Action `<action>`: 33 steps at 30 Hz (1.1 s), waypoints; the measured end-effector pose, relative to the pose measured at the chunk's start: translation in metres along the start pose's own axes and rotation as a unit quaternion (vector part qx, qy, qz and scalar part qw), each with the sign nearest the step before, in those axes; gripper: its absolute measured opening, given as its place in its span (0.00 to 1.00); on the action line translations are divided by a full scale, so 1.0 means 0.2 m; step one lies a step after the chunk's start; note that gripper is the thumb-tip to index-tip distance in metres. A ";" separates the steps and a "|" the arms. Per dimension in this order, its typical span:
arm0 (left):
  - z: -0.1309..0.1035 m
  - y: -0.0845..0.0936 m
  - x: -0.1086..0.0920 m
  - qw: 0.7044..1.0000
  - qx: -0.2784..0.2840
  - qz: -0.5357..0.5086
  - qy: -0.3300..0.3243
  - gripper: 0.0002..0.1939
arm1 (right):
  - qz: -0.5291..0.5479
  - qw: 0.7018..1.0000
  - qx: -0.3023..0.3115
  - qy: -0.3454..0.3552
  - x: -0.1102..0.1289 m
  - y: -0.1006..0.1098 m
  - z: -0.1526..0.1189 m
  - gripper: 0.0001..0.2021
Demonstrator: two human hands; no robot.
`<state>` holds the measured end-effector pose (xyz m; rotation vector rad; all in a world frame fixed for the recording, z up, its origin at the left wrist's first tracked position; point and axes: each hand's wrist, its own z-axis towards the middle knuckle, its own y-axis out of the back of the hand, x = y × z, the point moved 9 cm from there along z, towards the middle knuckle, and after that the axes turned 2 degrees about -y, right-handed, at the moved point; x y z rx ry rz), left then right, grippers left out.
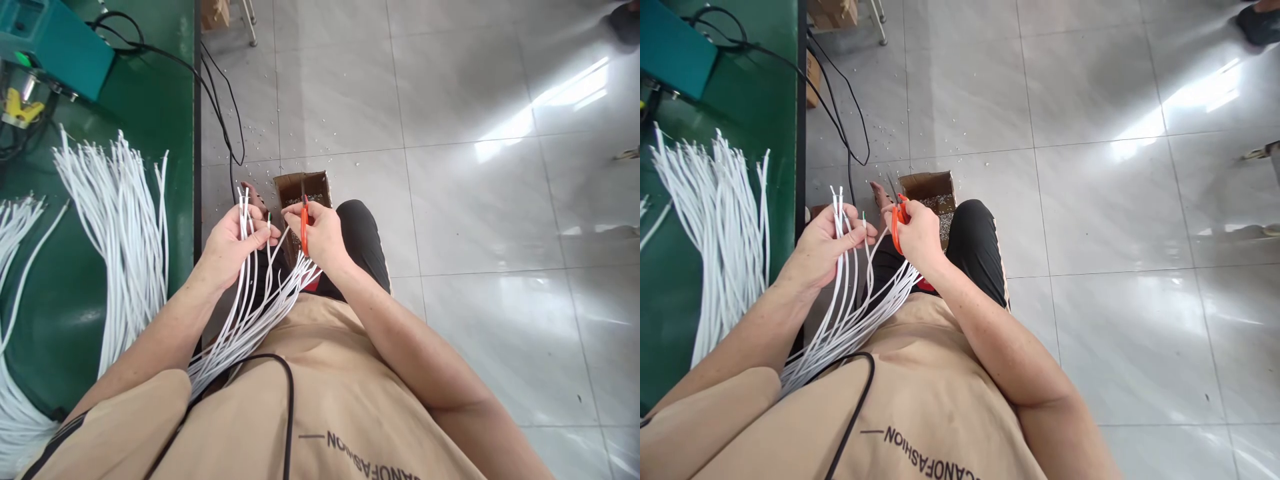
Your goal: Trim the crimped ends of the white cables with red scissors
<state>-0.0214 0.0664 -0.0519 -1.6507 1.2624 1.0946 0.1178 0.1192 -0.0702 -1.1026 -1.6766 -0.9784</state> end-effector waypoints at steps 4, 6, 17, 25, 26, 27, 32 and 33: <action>0.00 0.00 0.01 1.000 0.012 0.013 0.012 0.20 | -0.205 0.972 -0.012 0.111 0.07 0.02 -0.02 0.12; -0.01 0.00 0.01 1.000 0.012 0.000 0.021 0.20 | -0.299 0.937 -0.012 0.181 0.10 0.01 -0.06 0.10; -0.01 0.01 0.03 0.998 -0.016 -0.005 0.068 0.20 | -0.472 0.847 0.006 0.246 0.08 -0.03 -0.08 0.10; -0.01 0.00 0.02 0.998 -0.006 0.019 0.061 0.19 | -0.486 0.834 -0.003 0.262 0.09 -0.03 -0.08 0.15; -0.01 0.00 0.02 0.998 -0.005 0.021 0.059 0.19 | -0.487 0.834 -0.002 0.261 0.08 -0.03 -0.08 0.16; -0.01 0.00 0.02 0.998 -0.004 0.023 0.057 0.19 | -0.487 0.834 0.001 0.258 0.08 -0.03 -0.08 0.17; -0.01 0.00 0.01 0.999 0.016 0.032 0.041 0.23 | -0.406 0.893 -0.023 0.192 0.07 0.04 -0.06 0.18; -0.01 0.00 0.01 0.998 0.027 0.037 0.044 0.24 | -0.367 0.912 -0.039 0.182 0.09 0.07 -0.05 0.18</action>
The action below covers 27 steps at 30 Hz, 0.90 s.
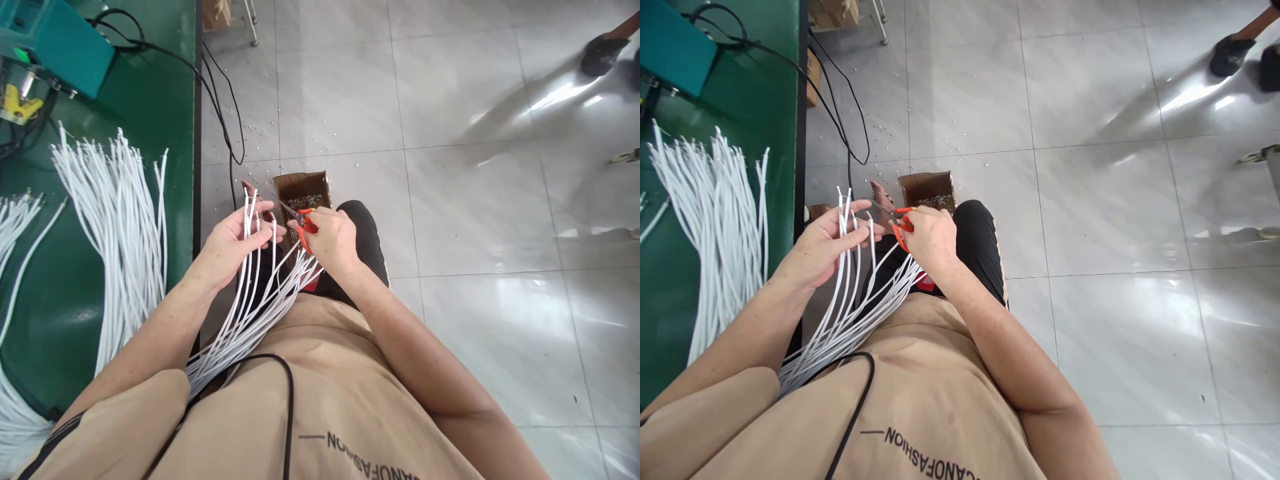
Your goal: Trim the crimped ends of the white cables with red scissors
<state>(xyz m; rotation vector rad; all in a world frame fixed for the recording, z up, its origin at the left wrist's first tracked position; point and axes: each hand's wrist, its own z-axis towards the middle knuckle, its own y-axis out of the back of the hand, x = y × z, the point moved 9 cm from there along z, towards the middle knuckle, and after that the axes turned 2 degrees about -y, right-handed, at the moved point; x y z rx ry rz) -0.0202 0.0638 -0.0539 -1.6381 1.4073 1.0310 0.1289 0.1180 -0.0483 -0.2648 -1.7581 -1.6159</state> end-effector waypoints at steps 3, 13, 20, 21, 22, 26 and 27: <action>0.00 -0.01 0.01 1.000 0.021 0.017 0.013 0.25 | 0.129 0.990 -0.042 -0.030 0.02 0.08 0.03 0.14; 0.02 0.03 0.02 0.999 -0.025 -0.006 -0.019 0.28 | 0.306 0.941 0.100 -0.099 0.11 -0.07 0.05 0.10; 0.01 0.04 -0.01 0.997 -0.064 0.003 -0.032 0.19 | 0.267 0.950 0.116 -0.113 0.02 -0.09 0.04 0.15; 0.01 0.05 -0.02 0.997 -0.071 0.010 -0.038 0.19 | 0.204 0.968 0.109 -0.098 0.01 -0.08 0.04 0.14; 0.01 0.05 -0.02 0.996 -0.076 0.019 -0.043 0.19 | 0.139 0.981 0.108 -0.078 0.01 -0.08 0.04 0.13; 0.01 0.06 -0.04 0.993 -0.087 0.056 -0.056 0.19 | -0.007 0.988 0.151 -0.016 0.05 -0.11 0.01 0.10; 0.01 0.06 -0.04 0.993 -0.086 0.064 -0.058 0.18 | -0.021 0.986 0.162 -0.012 0.06 -0.11 0.00 0.10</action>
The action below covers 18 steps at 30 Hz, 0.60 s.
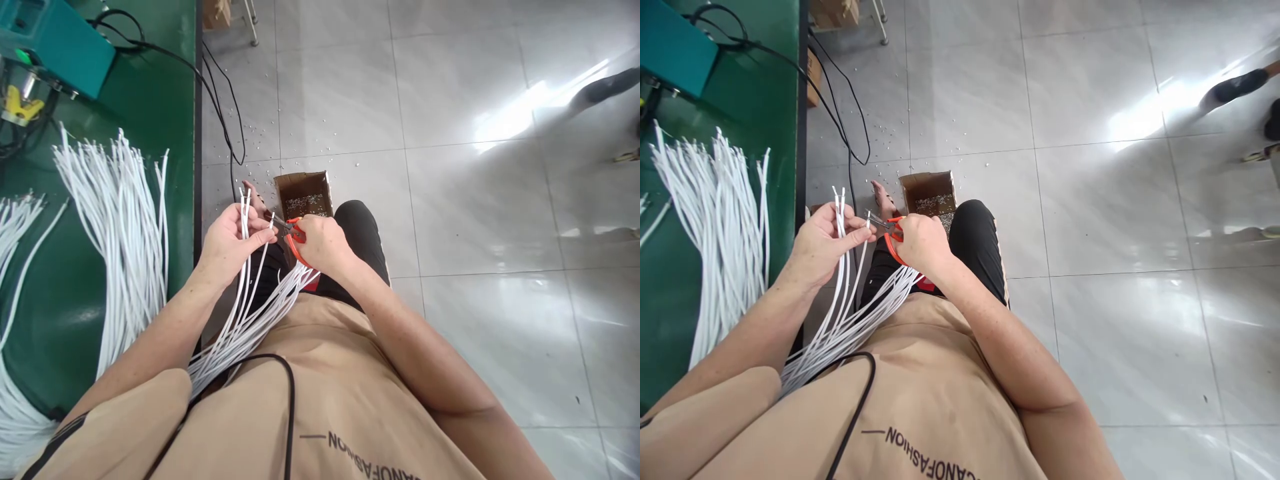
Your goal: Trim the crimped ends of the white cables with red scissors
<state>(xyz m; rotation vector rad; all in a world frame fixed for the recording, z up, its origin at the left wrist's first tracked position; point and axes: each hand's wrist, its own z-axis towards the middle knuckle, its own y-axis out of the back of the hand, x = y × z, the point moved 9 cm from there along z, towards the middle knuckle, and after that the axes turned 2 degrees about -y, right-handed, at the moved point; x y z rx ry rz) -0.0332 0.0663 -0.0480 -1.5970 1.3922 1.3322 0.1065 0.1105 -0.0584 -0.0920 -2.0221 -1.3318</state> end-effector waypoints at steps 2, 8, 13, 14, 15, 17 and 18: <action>0.00 0.00 -0.01 1.000 0.002 0.012 -0.007 0.17 | -0.027 0.999 0.018 0.004 0.01 0.00 0.00 0.09; -0.01 0.00 -0.05 0.998 -0.009 0.060 -0.021 0.15 | -0.099 0.994 0.043 0.010 0.02 0.01 0.00 0.10; -0.01 -0.03 -0.05 0.999 0.022 0.035 -0.018 0.14 | -0.105 0.993 0.055 0.002 0.02 0.00 -0.01 0.09; -0.01 -0.04 -0.04 0.999 0.032 0.023 -0.016 0.13 | -0.104 0.993 0.055 0.002 0.02 0.00 -0.01 0.09; -0.01 -0.04 -0.03 0.999 0.041 0.009 -0.013 0.13 | -0.103 0.993 0.054 0.002 0.02 0.00 -0.01 0.09; -0.01 -0.05 -0.01 0.998 0.060 -0.021 -0.001 0.13 | -0.100 0.994 0.049 0.003 0.02 0.00 -0.02 0.09; -0.01 -0.06 0.00 0.997 0.069 -0.038 0.006 0.13 | -0.099 0.994 0.047 0.005 0.02 0.00 -0.02 0.09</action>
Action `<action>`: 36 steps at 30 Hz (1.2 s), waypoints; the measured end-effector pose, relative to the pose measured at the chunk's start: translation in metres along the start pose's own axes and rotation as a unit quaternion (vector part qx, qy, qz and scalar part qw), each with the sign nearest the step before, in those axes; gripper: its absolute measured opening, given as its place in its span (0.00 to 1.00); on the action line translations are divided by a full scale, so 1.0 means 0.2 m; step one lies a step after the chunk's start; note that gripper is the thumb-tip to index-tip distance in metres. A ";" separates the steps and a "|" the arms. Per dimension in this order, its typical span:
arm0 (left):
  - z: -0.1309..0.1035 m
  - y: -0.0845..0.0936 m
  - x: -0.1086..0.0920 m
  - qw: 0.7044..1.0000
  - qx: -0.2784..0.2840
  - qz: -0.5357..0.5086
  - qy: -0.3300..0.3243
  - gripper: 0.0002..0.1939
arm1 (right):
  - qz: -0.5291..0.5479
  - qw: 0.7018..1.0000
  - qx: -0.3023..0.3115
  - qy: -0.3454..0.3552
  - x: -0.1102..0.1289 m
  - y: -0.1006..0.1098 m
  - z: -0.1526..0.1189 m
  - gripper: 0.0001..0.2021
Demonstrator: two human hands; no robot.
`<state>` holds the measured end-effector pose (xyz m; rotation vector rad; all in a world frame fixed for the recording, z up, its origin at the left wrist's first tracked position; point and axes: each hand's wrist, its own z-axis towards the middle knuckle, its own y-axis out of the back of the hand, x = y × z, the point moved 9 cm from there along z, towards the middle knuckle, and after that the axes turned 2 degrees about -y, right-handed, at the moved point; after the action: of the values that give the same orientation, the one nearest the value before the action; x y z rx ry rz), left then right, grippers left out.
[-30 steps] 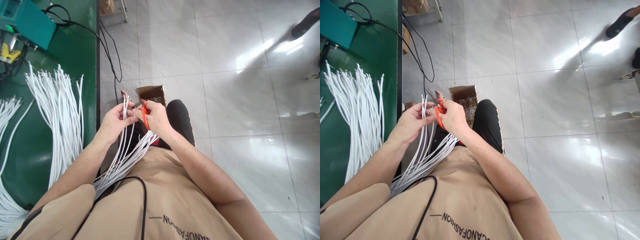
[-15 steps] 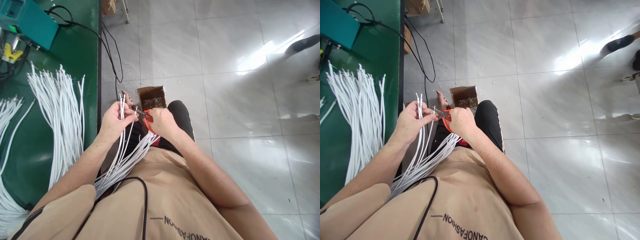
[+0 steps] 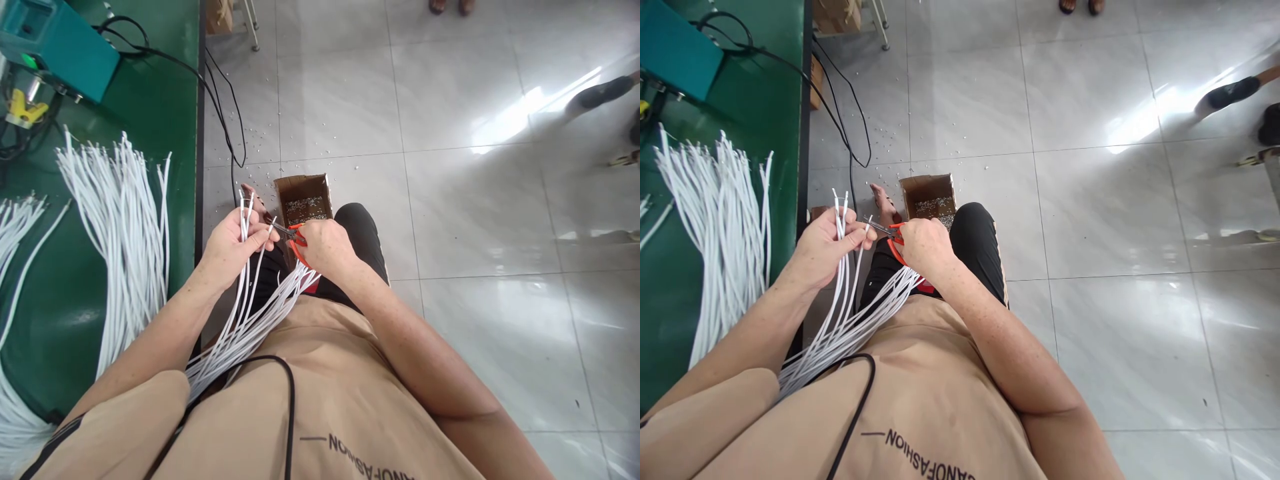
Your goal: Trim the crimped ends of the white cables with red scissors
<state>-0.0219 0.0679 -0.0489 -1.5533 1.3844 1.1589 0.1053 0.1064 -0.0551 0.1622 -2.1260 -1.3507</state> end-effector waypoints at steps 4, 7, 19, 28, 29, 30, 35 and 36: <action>0.00 -0.03 0.03 0.997 0.028 -0.060 0.033 0.13 | 0.028 1.000 -0.013 0.002 -0.02 -0.01 0.00 0.10; -0.01 -0.02 0.03 0.997 0.013 -0.060 0.040 0.12 | 0.148 0.988 -0.037 -0.019 -0.05 0.00 0.01 0.10; 0.00 0.00 0.03 1.000 -0.006 0.022 -0.015 0.13 | 0.671 0.737 -0.027 -0.081 -0.02 -0.03 0.04 0.05; 0.00 -0.02 0.03 1.000 0.008 -0.001 -0.003 0.13 | 0.736 0.675 -0.005 -0.046 0.01 -0.05 0.04 0.03; 0.00 -0.03 0.03 1.000 0.015 -0.018 0.009 0.13 | 0.740 0.671 -0.002 -0.039 0.02 -0.05 0.04 0.02; -0.01 -0.04 0.04 0.999 0.026 -0.037 0.025 0.13 | 0.743 0.668 0.004 -0.032 0.02 -0.06 0.05 0.02; -0.02 -0.06 0.07 0.991 0.054 -0.096 0.076 0.15 | 0.726 0.684 0.009 -0.070 0.01 -0.08 0.05 0.03; -0.02 -0.05 0.06 0.992 0.040 -0.093 0.072 0.16 | 0.721 0.688 -0.004 -0.083 0.00 -0.08 0.04 0.03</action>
<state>-0.0113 0.0615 -0.0599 -1.6965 1.3289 0.8829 0.0981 0.1055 -0.0704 -1.3951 -1.4915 -0.3362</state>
